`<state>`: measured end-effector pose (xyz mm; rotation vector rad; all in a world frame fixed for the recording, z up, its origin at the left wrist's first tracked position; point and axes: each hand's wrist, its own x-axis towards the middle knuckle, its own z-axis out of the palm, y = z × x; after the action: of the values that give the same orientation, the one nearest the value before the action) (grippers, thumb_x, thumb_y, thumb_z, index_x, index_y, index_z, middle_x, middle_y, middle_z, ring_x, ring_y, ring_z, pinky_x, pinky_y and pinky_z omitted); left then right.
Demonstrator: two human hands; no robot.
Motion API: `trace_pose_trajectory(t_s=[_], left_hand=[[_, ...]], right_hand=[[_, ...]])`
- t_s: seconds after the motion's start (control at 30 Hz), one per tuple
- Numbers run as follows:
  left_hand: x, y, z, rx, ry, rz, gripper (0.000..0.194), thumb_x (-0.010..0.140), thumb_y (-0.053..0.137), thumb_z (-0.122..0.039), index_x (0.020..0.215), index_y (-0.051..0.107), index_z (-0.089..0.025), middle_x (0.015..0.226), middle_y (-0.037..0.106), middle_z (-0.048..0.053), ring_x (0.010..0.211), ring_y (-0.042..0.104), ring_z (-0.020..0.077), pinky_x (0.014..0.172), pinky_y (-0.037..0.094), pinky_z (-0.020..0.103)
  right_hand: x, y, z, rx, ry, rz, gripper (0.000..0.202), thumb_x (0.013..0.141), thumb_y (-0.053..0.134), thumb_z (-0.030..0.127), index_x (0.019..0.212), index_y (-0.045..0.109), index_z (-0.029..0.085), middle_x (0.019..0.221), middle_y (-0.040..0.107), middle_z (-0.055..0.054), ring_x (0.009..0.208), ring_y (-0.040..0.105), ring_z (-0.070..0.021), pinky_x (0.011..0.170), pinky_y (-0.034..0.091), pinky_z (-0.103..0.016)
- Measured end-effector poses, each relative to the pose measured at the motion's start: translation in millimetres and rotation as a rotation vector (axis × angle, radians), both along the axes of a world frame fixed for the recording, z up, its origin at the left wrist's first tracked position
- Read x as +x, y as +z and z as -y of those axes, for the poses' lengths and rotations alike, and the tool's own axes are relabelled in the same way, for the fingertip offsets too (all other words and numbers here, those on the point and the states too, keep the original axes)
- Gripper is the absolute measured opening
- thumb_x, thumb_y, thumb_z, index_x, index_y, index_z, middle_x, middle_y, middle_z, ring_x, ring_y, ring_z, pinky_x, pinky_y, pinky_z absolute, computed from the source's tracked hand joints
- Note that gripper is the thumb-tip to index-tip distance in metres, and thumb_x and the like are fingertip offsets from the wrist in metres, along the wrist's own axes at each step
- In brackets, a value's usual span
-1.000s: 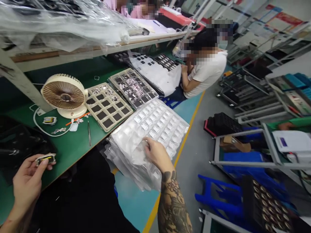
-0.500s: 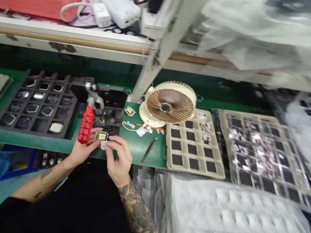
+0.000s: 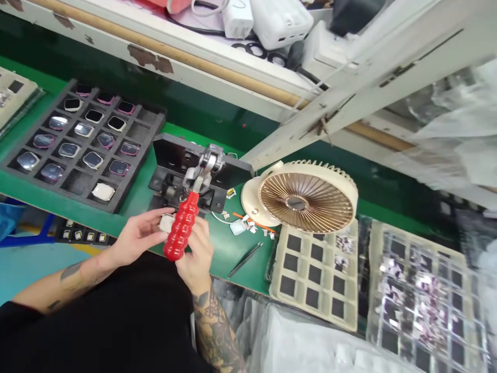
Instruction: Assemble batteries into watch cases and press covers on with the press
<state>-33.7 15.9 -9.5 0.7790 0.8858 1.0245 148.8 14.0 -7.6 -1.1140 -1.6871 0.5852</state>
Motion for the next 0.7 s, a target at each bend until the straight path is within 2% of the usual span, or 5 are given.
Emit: trace_pose_trajectory(t_s=[0.17, 0.37, 0.5, 0.6, 0.7], left_hand=[[4, 5.2, -6, 0.082, 0.025, -0.056, 0.034, 0.101, 0.081, -0.038, 0.126, 0.077, -0.017, 0.112, 0.086, 0.013, 0.094, 0.083, 0.0242, 0.08, 0.069, 0.033], [-2, 3.5, 0, 0.243, -0.109, -0.201, 0.023, 0.106, 0.073, -0.035, 0.12, 0.078, -0.018, 0.109, 0.086, 0.011, 0.086, 0.084, 0.0223, 0.082, 0.068, 0.033], [1, -0.4, 6, 0.323, -0.05, -0.252, 0.018, 0.106, 0.073, -0.031, 0.117, 0.078, -0.018, 0.101, 0.086, 0.01, 0.085, 0.085, 0.0225, 0.08, 0.068, 0.032], [2, -6.4, 5, 0.17, 0.009, -0.109, 0.026, 0.101, 0.08, -0.035, 0.119, 0.076, -0.017, 0.098, 0.087, 0.01, 0.081, 0.085, 0.0236, 0.075, 0.069, 0.033], [-1, -9.3, 0, -0.105, 0.063, 0.063, 0.048, 0.096, 0.086, -0.042, 0.135, 0.072, -0.017, 0.106, 0.087, 0.012, 0.084, 0.087, 0.0269, 0.07, 0.069, 0.032]], right_hand=[[-1, -7.3, 7, -0.135, -0.099, -0.118, 0.034, 0.102, 0.072, 0.024, 0.136, 0.072, 0.029, 0.139, 0.072, -0.013, 0.13, 0.069, -0.0313, 0.108, 0.063, -0.056], [-2, -11.5, 12, -0.206, -0.054, -0.26, 0.014, 0.108, 0.063, 0.031, 0.112, 0.075, 0.025, 0.112, 0.077, -0.009, 0.108, 0.075, -0.0255, 0.092, 0.066, -0.043], [-9, -8.8, 17, -0.179, -0.13, -0.206, 0.015, 0.109, 0.061, 0.029, 0.107, 0.074, 0.023, 0.106, 0.075, -0.008, 0.099, 0.074, -0.0232, 0.087, 0.065, -0.04], [-3, 3.2, 14, -0.158, -0.134, -0.061, 0.012, 0.108, 0.062, 0.027, 0.107, 0.074, 0.024, 0.105, 0.075, -0.007, 0.099, 0.075, -0.0238, 0.089, 0.066, -0.043], [16, 23.4, -1, 0.06, -0.329, 0.018, 0.019, 0.105, 0.068, 0.04, 0.118, 0.074, 0.028, 0.117, 0.073, -0.011, 0.117, 0.073, -0.0327, 0.103, 0.064, -0.059]])
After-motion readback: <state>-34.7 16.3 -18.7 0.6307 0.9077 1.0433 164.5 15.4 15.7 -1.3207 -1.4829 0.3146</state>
